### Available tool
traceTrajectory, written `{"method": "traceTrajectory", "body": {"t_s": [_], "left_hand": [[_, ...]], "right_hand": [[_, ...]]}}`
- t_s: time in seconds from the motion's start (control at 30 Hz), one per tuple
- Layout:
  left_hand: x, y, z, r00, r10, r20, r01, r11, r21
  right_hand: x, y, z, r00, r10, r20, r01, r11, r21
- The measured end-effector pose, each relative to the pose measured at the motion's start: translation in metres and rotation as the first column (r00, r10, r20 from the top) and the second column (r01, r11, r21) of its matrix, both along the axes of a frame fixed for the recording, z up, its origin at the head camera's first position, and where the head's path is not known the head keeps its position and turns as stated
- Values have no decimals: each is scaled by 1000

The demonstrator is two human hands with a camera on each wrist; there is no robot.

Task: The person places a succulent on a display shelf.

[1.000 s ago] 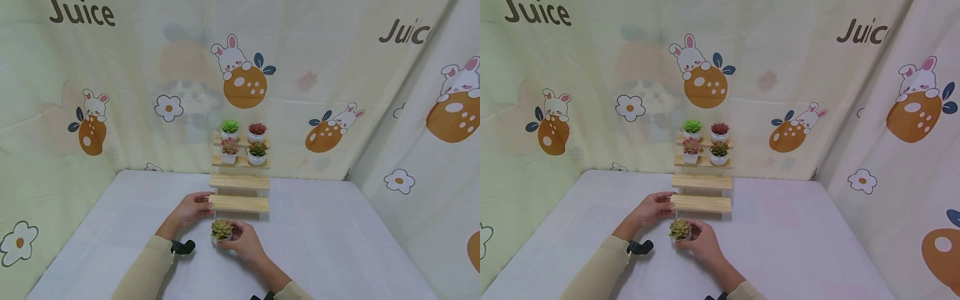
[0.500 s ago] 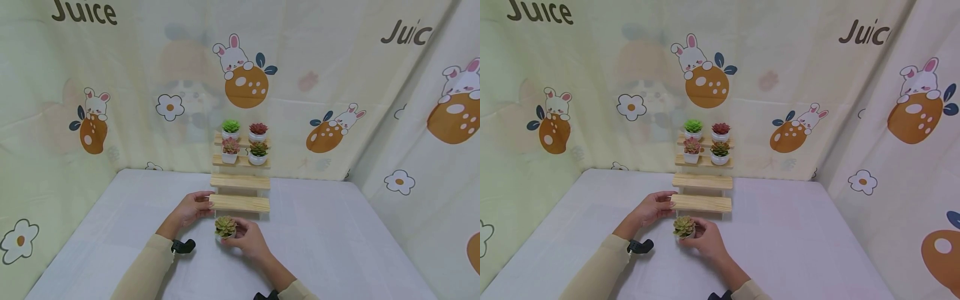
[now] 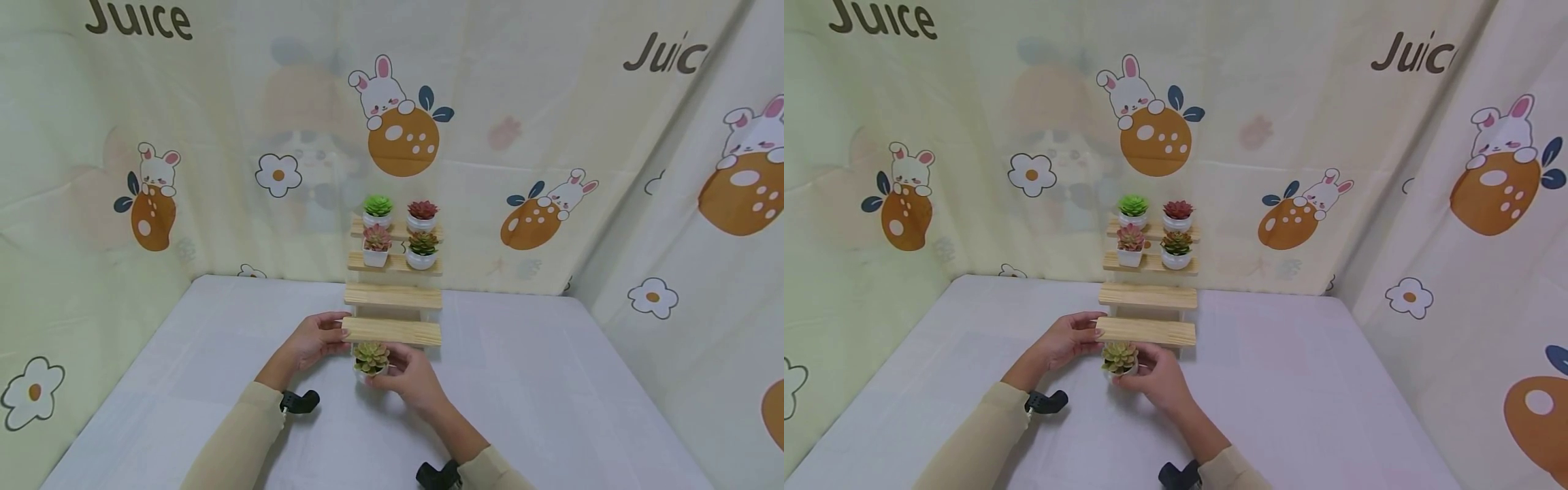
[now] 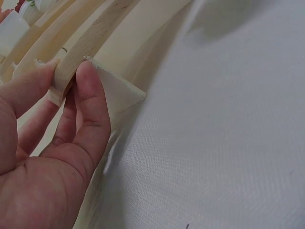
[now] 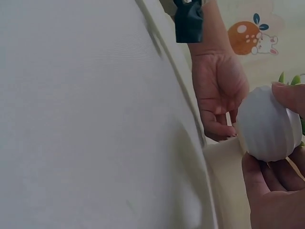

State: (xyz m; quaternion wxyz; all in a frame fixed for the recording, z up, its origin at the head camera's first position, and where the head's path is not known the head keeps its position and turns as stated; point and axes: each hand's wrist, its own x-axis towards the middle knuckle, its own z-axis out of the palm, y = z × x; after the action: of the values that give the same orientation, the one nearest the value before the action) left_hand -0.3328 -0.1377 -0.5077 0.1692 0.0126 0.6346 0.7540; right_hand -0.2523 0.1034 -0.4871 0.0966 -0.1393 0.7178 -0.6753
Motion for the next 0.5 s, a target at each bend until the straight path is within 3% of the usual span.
{"method": "traceTrajectory", "body": {"t_s": [0.5], "left_hand": [[0, 0, 2, 1000, 2, 11, -2, 1000, -4]], "right_hand": [[-23, 2, 26, 998, -43, -39, 43, 999, 7]]}}
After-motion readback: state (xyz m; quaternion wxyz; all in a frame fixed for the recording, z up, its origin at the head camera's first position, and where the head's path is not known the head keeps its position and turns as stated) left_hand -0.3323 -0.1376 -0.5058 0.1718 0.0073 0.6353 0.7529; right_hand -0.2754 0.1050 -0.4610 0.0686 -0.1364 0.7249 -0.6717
